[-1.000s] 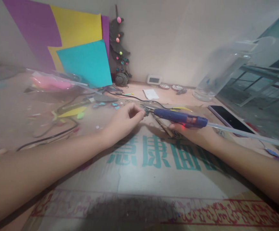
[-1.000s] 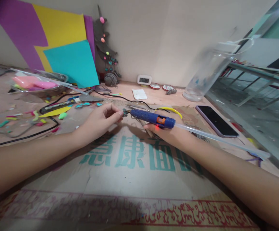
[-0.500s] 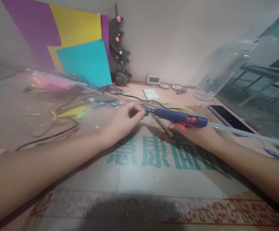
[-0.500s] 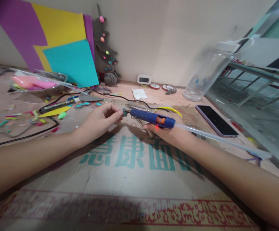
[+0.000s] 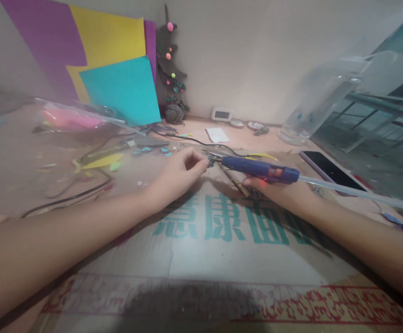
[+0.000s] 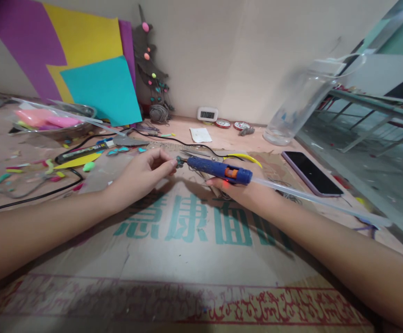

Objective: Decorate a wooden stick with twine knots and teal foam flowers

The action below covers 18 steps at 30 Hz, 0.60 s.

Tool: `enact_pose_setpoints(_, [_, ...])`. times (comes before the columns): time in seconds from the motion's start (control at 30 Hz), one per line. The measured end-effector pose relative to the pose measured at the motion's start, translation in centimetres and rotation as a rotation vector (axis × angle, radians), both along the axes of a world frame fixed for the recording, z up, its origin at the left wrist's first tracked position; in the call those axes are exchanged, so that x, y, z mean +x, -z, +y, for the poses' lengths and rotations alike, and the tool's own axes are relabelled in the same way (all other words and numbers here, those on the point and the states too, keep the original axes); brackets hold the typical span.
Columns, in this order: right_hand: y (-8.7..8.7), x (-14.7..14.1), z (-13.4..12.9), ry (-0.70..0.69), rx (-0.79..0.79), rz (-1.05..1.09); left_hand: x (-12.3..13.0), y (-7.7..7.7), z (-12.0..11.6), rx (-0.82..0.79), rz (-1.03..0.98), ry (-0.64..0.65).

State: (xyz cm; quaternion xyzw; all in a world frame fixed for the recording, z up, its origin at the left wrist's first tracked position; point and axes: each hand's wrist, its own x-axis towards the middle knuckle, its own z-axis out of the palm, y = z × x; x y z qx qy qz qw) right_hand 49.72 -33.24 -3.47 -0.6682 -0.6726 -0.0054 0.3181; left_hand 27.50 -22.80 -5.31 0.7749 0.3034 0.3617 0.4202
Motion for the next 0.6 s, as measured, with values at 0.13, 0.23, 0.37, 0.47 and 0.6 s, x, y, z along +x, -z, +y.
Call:
enact_pose_setpoints(0.13, [-0.25, -0.32, -0.06, 0.004, 0.028, -0.002, 0.03, 0.03, 0.01, -0.007, -0.005, -0.004])
enact_pose_setpoints(0.23, [-0.37, -0.41, -0.07, -0.013, 0.014, -0.01, 0.03, 0.03, -0.02, -0.01, -0.004, -0.005])
enact_pose_setpoints(0.37, [-0.27, -0.25, -0.11, -0.058, -0.006, -0.011, 0.02, -0.05, -0.06, -0.018, -0.006, -0.006])
enact_pose_setpoints(0.47, [-0.29, -0.11, -0.2, -0.113, -0.003, 0.013, 0.03, -0.15, -0.11, -0.028, 0.008, -0.014])
enact_pose_setpoints(0.6, [-0.7, 0.14, -0.56, -0.155, -0.027, 0.07, 0.04, -0.19, -0.15, -0.026, 0.002, -0.012])
